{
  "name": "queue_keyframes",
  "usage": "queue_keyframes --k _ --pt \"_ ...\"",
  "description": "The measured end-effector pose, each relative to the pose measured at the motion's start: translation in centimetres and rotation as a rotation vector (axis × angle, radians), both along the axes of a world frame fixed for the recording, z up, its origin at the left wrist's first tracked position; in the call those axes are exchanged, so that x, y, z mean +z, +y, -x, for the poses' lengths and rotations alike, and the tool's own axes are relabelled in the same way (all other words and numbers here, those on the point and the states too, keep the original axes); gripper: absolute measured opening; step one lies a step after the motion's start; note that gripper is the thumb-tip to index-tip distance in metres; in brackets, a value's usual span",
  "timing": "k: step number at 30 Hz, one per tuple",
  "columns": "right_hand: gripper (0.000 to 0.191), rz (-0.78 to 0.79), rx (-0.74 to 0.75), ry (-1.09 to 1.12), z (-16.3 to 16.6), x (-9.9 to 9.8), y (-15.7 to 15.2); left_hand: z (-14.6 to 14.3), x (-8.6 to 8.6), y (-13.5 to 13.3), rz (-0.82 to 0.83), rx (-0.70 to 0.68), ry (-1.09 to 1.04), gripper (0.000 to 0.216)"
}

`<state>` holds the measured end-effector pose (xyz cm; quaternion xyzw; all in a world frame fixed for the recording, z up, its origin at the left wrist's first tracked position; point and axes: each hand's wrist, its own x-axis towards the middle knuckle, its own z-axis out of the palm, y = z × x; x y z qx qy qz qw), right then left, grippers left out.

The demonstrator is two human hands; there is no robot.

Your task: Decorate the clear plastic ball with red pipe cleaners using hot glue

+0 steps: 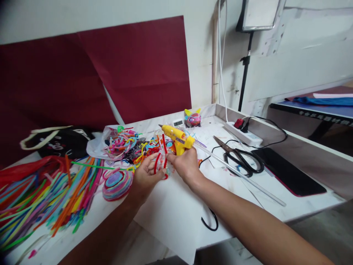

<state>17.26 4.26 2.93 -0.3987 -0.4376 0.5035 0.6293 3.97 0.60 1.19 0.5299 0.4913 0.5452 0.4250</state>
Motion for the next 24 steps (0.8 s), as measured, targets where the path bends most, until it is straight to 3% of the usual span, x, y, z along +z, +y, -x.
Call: queue_keyframes --k 4,14,18,24 --pt "0.025 -0.001 0.007 0.03 -0.02 -0.12 -0.01 -0.2 0.3 -0.2 -0.02 -0.021 0.002 0.071" --pt "0.02 0.017 -0.016 0.072 0.05 -0.07 -0.2 0.39 -0.48 -0.1 -0.096 0.001 0.154 0.03" --pt "0.019 0.047 -0.032 0.061 0.02 0.13 -0.4 0.61 -0.63 -0.11 -0.139 0.061 0.305 0.025" --pt "0.021 0.057 -0.023 0.085 0.16 0.04 -0.33 0.67 -0.57 -0.17 -0.167 0.09 0.307 0.027"
